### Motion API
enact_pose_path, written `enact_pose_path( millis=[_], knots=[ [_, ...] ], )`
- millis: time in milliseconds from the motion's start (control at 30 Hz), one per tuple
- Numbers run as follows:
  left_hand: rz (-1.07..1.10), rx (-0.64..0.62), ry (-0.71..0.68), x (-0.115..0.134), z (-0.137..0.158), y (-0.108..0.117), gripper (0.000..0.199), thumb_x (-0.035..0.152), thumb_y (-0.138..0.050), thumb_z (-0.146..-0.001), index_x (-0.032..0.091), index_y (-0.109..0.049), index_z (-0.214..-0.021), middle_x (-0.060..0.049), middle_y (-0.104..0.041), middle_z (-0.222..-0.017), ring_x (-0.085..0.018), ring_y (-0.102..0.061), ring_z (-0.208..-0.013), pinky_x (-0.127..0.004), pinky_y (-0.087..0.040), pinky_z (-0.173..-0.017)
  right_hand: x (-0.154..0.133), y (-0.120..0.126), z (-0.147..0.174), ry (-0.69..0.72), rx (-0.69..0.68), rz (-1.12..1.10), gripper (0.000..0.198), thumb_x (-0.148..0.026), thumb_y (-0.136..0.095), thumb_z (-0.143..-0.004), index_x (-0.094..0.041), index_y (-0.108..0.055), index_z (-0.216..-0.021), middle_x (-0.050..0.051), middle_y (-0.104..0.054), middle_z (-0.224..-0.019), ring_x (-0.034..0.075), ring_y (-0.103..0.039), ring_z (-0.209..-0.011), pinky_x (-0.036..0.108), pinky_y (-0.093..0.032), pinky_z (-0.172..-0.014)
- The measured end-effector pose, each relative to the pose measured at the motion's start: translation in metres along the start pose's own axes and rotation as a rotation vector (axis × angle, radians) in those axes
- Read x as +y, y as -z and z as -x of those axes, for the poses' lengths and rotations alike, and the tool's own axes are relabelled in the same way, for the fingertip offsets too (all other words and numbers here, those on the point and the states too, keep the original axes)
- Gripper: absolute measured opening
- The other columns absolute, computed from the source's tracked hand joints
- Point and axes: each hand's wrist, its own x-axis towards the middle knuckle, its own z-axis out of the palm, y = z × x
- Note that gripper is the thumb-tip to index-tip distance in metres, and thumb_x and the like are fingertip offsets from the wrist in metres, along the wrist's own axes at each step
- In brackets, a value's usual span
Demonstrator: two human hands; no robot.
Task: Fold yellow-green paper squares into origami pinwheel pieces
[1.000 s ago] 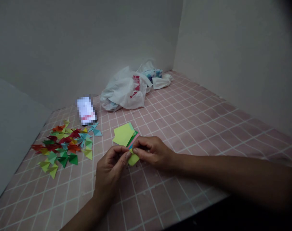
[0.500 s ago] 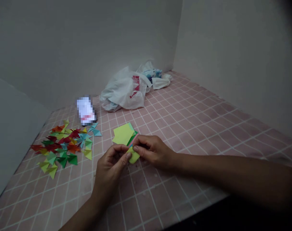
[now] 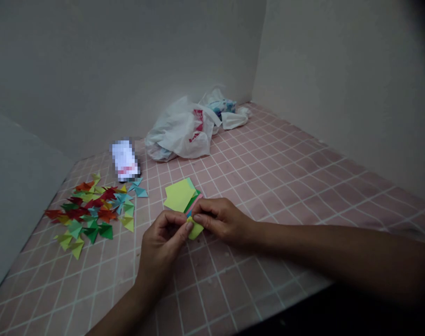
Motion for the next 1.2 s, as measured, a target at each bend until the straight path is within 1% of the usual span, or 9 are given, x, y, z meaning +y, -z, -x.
enact_pose_path(
  millis=[133, 400, 500, 600, 700, 767, 900, 1000, 1200],
  knots=[
    [0.006, -0.017, -0.020, -0.0011, -0.0006, 0.0008, 0.011, 0.024, -0.076, -0.078, 0.019, -0.068, -0.072, -0.002, -0.068, -0.079, -0.015, -0.064, -0.076, -0.024, -0.053, -0.070, 0.0000, 0.0004, -0.0007, -0.006, -0.020, -0.002, 0.013, -0.018, -0.054, -0.091, -0.016, -0.061, -0.081, 0.001, -0.061, -0.076, 0.013, -0.054, -0.069, 0.026, -0.042, -0.066],
    [0.038, -0.034, 0.035, 0.0009, 0.0012, -0.0026, 0.019, 0.026, -0.078, -0.076, 0.020, -0.060, -0.077, 0.003, -0.062, -0.072, -0.011, -0.058, -0.066, -0.020, -0.049, -0.061, 0.0041, 0.0004, -0.0017, -0.031, -0.068, -0.049, 0.012, -0.023, -0.058, -0.090, -0.016, -0.059, -0.081, 0.002, -0.061, -0.077, 0.014, -0.056, -0.072, 0.026, -0.042, -0.067],
    [0.089, -0.049, 0.085, 0.0016, 0.0012, -0.0038, 0.023, 0.027, -0.079, -0.075, 0.020, -0.059, -0.085, 0.003, -0.064, -0.075, -0.011, -0.060, -0.068, -0.020, -0.049, -0.062, 0.0030, 0.0004, -0.0017, -0.035, -0.043, -0.036, 0.012, -0.021, -0.057, -0.088, -0.016, -0.059, -0.078, 0.002, -0.060, -0.076, 0.013, -0.054, -0.071, 0.027, -0.041, -0.066],
    [0.133, -0.109, 0.156, 0.0000, 0.0008, -0.0021, 0.026, 0.032, -0.078, -0.077, 0.020, -0.063, -0.095, -0.001, -0.069, -0.083, -0.014, -0.062, -0.075, -0.024, -0.049, -0.067, 0.0001, 0.0011, -0.0019, -0.062, 0.038, -0.048, 0.012, -0.022, -0.055, -0.089, -0.015, -0.059, -0.079, 0.001, -0.058, -0.075, 0.013, -0.052, -0.069, 0.027, -0.040, -0.064],
    [0.069, -0.204, 0.224, -0.0032, 0.0000, 0.0012, 0.024, 0.038, -0.074, -0.081, 0.017, -0.068, -0.089, -0.003, -0.067, -0.082, -0.015, -0.058, -0.075, -0.025, -0.045, -0.067, -0.0019, 0.0022, -0.0022, -0.103, 0.102, -0.092, 0.014, -0.025, -0.055, -0.090, -0.016, -0.059, -0.081, 0.000, -0.055, -0.071, 0.012, -0.049, -0.065, 0.027, -0.039, -0.062],
    [0.018, -0.225, 0.227, -0.0049, -0.0007, 0.0028, 0.024, 0.040, -0.072, -0.082, 0.016, -0.068, -0.082, -0.003, -0.065, -0.079, -0.015, -0.055, -0.073, -0.026, -0.043, -0.066, -0.0021, 0.0028, -0.0024, -0.124, 0.104, -0.129, 0.014, -0.026, -0.055, -0.090, -0.015, -0.058, -0.081, -0.001, -0.054, -0.070, 0.012, -0.048, -0.063, 0.027, -0.038, -0.060],
    [-0.070, -0.199, 0.187, -0.0061, -0.0016, 0.0035, 0.024, 0.040, -0.069, -0.081, 0.016, -0.067, -0.079, -0.002, -0.060, -0.074, -0.014, -0.051, -0.070, -0.027, -0.040, -0.065, -0.0013, 0.0035, -0.0028, -0.168, 0.048, -0.193, 0.017, -0.030, -0.056, -0.091, -0.015, -0.059, -0.084, -0.001, -0.053, -0.067, 0.011, -0.047, -0.060, 0.026, -0.037, -0.058],
    [-0.098, -0.196, 0.175, -0.0062, -0.0021, 0.0032, 0.024, 0.040, -0.068, -0.082, 0.016, -0.065, -0.077, -0.001, -0.058, -0.072, -0.014, -0.049, -0.068, -0.026, -0.039, -0.063, -0.0006, 0.0033, -0.0032, -0.176, 0.006, -0.189, 0.018, -0.032, -0.063, -0.087, -0.015, -0.061, -0.080, -0.001, -0.054, -0.069, 0.011, -0.047, -0.062, 0.026, -0.036, -0.058],
    [-0.064, -0.158, 0.170, -0.0036, -0.0051, 0.0039, 0.025, 0.041, -0.069, -0.079, 0.017, -0.065, -0.074, 0.000, -0.057, -0.068, -0.013, -0.048, -0.063, -0.025, -0.037, -0.059, 0.0008, 0.0020, -0.0031, -0.229, 0.051, -0.265, 0.016, -0.029, -0.064, -0.086, -0.015, -0.063, -0.079, -0.002, -0.053, -0.066, 0.010, -0.049, -0.058, 0.025, -0.038, -0.056]
  ],
)
